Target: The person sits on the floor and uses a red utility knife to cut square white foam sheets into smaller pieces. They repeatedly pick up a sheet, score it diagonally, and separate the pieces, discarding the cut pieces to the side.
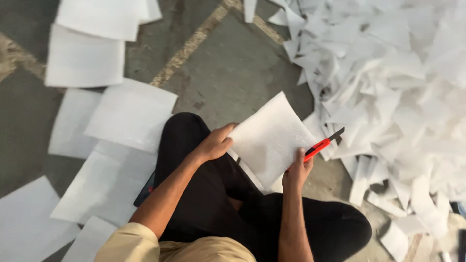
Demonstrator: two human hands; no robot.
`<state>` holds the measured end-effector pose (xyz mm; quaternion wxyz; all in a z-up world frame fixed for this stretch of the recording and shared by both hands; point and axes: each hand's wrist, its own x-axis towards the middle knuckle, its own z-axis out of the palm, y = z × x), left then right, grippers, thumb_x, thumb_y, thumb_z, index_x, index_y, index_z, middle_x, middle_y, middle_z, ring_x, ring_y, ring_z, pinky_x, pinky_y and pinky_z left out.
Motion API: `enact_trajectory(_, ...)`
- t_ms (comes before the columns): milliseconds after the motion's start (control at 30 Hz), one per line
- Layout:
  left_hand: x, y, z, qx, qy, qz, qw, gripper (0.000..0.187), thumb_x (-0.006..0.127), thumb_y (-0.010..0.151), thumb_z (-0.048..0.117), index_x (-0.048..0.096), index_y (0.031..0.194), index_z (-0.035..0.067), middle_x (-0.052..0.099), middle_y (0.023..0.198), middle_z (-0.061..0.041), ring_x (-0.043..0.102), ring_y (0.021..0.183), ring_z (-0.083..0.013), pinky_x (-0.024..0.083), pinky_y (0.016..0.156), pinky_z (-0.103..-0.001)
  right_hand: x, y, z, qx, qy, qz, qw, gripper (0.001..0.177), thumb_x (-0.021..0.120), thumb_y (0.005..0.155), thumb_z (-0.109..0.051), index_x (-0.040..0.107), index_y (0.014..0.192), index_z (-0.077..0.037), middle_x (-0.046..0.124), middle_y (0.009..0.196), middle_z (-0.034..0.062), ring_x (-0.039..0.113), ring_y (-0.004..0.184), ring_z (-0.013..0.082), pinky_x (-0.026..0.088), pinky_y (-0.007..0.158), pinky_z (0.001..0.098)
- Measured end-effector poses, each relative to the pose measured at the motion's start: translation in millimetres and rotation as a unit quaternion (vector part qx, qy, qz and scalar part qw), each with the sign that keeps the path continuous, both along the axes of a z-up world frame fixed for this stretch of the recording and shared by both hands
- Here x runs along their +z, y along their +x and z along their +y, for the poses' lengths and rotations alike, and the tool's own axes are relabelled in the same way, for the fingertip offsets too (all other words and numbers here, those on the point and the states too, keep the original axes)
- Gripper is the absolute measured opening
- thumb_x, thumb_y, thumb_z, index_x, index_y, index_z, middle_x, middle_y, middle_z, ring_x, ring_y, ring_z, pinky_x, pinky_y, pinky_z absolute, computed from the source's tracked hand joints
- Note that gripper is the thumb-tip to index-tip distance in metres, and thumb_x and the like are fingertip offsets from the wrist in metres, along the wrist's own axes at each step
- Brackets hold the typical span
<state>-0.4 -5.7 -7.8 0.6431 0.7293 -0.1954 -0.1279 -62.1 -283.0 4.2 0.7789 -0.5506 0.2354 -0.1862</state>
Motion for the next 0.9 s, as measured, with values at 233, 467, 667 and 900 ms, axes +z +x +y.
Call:
enact_trajectory(233, 6.7, 15.4, -69.2, 0.186, 0.144, 0.008, 0.972, 0.048, 0.055, 0.101, 0.031, 0.053, 0.139, 0.001, 0.069, 0.12, -0.024, 0.068, 0.108, -0.0407, 0.053, 0.09, -0.049, -33.4, -5.7, -9.5, -0.034, -0.175, 0.011, 0.984, 0.016, 0.062, 0.104, -0.011, 0.06, 0.118, -0.003, 0.061, 0.095, -0.0023, 0.054, 0.081, 0.0067, 0.047, 0.071, 0.0239)
enact_trajectory(467, -66.4, 34.2, -111.5, 0.123, -0.101, 0.248, 0.956, 0.042, 0.051, 0.108, 0.038, 0.062, 0.117, -0.002, 0.07, 0.105, -0.025, 0.066, 0.098, -0.0383, 0.054, 0.087, -0.048, -60.2, -5.3, -24.2, -0.072, 0.021, 0.117, 0.99, 0.025, 0.046, 0.109, -0.029, 0.057, 0.099, -0.009, 0.057, 0.081, -0.0023, 0.055, 0.072, 0.0102, 0.051, 0.063, 0.0291)
enact_trajectory(667, -123.3, 16.1, -150.2, 0.131, -0.105, 0.213, 0.962, 0.042, 0.059, 0.102, 0.039, 0.068, 0.106, -0.002, 0.074, 0.098, -0.02, 0.069, 0.091, -0.0318, 0.055, 0.082, -0.044, -58.8, 12.3, -38.7, -0.11, -0.183, 0.155, 0.965, 0.03, 0.051, 0.12, -0.029, 0.052, 0.102, -0.006, 0.047, 0.084, -0.0009, 0.045, 0.069, 0.0086, 0.044, 0.059, 0.0282)
enact_trajectory(900, -137.1, 153.0, -50.9, 0.296, 0.086, 0.078, 0.948, 0.034, 0.062, 0.1, 0.03, 0.065, 0.108, -0.003, 0.072, 0.101, -0.018, 0.069, 0.094, -0.0315, 0.054, 0.084, -0.043, -42.5, 6.0, -60.8, -0.119, -0.13, 0.078, 0.981, 0.015, 0.057, 0.109, -0.022, 0.059, 0.11, -0.007, 0.062, 0.085, 0.003, 0.047, 0.053, 0.005, 0.039, 0.042, 0.0231)
